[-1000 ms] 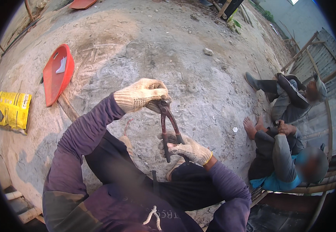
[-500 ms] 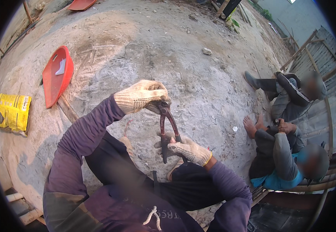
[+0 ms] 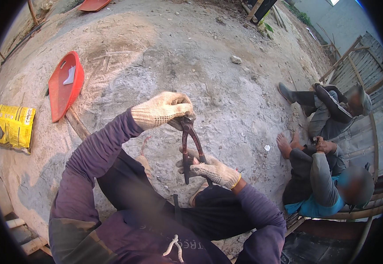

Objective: The person holds a pair of pliers and uses a thin wire to wrap and secure the joint of the tool while sitting on the ground.

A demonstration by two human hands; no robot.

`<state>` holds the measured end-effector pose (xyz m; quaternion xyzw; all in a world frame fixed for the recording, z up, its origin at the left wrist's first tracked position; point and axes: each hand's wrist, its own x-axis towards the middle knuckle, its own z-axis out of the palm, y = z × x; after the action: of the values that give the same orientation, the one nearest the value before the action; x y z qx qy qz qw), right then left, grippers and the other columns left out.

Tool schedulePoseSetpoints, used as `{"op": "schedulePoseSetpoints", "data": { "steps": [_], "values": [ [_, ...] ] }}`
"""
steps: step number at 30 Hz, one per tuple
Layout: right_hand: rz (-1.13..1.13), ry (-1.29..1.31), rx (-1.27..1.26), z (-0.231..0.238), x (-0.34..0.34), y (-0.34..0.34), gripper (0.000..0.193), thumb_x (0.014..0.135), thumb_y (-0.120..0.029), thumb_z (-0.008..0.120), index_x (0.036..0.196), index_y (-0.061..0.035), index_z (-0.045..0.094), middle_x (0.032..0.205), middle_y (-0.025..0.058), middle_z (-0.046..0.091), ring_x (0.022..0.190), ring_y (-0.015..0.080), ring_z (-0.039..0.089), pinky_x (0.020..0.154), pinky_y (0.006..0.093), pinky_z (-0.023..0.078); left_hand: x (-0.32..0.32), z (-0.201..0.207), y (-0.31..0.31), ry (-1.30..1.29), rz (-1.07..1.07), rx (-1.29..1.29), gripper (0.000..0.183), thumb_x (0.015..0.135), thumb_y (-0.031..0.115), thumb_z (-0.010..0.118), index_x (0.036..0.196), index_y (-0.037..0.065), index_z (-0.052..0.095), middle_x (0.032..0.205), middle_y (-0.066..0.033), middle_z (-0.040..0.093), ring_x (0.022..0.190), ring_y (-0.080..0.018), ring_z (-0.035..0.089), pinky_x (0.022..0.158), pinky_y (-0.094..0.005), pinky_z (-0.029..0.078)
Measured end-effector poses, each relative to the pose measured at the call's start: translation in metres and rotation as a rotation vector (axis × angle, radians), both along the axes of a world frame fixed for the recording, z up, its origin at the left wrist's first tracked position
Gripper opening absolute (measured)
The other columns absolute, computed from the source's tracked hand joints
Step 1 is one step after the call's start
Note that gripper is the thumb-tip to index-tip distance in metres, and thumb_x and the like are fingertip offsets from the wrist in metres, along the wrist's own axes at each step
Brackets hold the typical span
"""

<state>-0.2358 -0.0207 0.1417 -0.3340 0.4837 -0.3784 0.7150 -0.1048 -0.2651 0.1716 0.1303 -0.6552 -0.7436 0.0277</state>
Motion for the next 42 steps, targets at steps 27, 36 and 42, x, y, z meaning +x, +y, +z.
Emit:
{"op": "schedulePoseSetpoints", "data": {
  "steps": [27,36,42],
  "values": [
    [-0.116,0.049,0.139,-0.007,0.01,0.004,0.044,0.096,-0.024,0.071,0.131,-0.0009,0.055,0.108,0.0054,0.063,0.101,0.0164,0.063,0.091,0.0351,0.053,-0.001,-0.014,-0.006,0.018,-0.02,0.074,0.032,0.102,0.03,0.062,0.109,-0.001,0.064,0.098,-0.0067,0.069,0.087,-0.0118,0.068,0.078,-0.0288,0.057],
    [-0.147,0.092,0.139,-0.009,0.016,0.003,0.024,0.097,-0.022,0.071,0.107,-0.0047,0.057,0.089,0.0002,0.058,0.08,0.0108,0.056,0.071,0.0303,0.05,0.001,-0.014,-0.007,0.0,-0.027,0.011,0.032,0.101,0.028,0.065,0.112,-0.002,0.065,0.101,-0.005,0.069,0.092,-0.0109,0.066,0.083,-0.0271,0.055],
    [-0.159,0.207,0.172,-0.007,0.029,0.007,0.033,0.097,-0.036,0.072,0.1,-0.0051,0.061,0.079,-0.0017,0.059,0.073,0.0086,0.057,0.064,0.028,0.048,0.013,0.002,-0.002,-0.031,-0.076,-0.013,0.034,0.099,0.03,0.065,0.11,-0.002,0.066,0.099,-0.006,0.07,0.09,-0.0114,0.067,0.08,-0.0284,0.056]
  ]
}}
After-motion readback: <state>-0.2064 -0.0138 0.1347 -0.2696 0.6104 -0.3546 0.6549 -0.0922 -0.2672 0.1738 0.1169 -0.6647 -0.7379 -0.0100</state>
